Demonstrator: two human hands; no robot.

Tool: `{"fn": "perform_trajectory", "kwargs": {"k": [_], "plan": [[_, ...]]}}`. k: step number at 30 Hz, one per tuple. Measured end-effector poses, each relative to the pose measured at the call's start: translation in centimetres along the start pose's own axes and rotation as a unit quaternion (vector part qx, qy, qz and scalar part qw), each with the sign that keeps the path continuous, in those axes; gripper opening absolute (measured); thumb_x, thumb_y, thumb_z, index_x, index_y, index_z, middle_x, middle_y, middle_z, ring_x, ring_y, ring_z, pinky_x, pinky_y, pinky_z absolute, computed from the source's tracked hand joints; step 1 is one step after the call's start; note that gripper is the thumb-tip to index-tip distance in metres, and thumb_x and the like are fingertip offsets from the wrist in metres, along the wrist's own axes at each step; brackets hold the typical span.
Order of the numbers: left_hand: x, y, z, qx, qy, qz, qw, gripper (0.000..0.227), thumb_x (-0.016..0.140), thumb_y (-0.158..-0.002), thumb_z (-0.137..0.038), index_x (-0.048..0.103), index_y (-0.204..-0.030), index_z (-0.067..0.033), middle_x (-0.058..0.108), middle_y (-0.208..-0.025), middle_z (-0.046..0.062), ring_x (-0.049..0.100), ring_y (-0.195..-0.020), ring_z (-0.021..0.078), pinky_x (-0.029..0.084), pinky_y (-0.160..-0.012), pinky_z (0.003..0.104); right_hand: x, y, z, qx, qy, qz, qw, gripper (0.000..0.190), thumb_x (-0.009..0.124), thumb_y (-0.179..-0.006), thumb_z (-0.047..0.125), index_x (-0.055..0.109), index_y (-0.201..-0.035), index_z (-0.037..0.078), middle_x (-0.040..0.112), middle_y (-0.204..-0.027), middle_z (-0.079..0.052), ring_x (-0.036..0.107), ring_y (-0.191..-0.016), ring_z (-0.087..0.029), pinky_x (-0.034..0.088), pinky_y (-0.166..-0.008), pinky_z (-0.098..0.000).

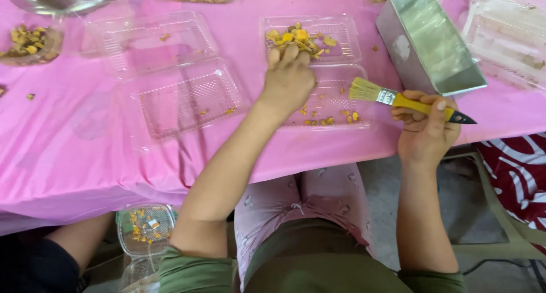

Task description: Using a small paintbrush to clean and sort dried tea leaves or flowers inside plastic clamshell containers on a production table.

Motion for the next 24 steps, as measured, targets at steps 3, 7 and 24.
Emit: {"fn": "perform_trajectory", "kwargs": {"k": [3, 7, 24], "plan": [[-0.8, 0.0, 0.3, -0.006, 0.061, 0.141, 0.988, 0.008, 0.067, -0.078, -0.003, 0.074, -0.08, -0.0009, 0.058, -0.092, 0.008, 0.046, -0.104, 0.033, 0.033, -0.091, 0.055, -0.5, -0.5, -0.7, 0.012, -0.029, -0.012, 0.999, 0.033, 0.069, -0.099, 0.044, 0.061, -0.101, 0.011, 0.074, -0.105, -0.02, 0.071, -0.068, -0.029, 0.063, -0.062, -0.0349], [-3.2, -0.9, 1.7, -0.013, 0.051, 0.069, 0.996, 0.008, 0.066, -0.076, -0.006, 0.073, -0.077, -0.0072, 0.059, -0.088, 0.005, 0.049, -0.099, 0.0324, 0.034, -0.082, 0.053, -1.3, -1.2, -1.6, 0.038, -0.051, -0.046, 0.997, 0.033, 0.068, -0.098, 0.042, 0.058, -0.101, 0.011, 0.074, -0.102, -0.022, 0.069, -0.064, -0.029, 0.061, -0.059, -0.0336], [-0.9, -0.2, 0.2, -0.038, 0.108, 0.233, 0.966, 0.019, 0.062, -0.078, -0.007, 0.077, -0.082, -0.0178, 0.063, -0.082, 0.002, 0.056, -0.101, 0.0302, 0.032, -0.093, 0.054, -1.1, -1.0, -0.9, 0.055, -0.051, -0.063, 0.995, 0.03, 0.063, -0.101, 0.041, 0.062, -0.099, 0.011, 0.076, -0.101, -0.018, 0.072, -0.067, -0.027, 0.059, -0.054, -0.031]]}}
Point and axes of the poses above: each hand's wrist, its own y-axis away from the middle knuckle, its own x-axis out of the palm, z = x × y, the point moved 9 cm from there along -y, towards the middle knuckle
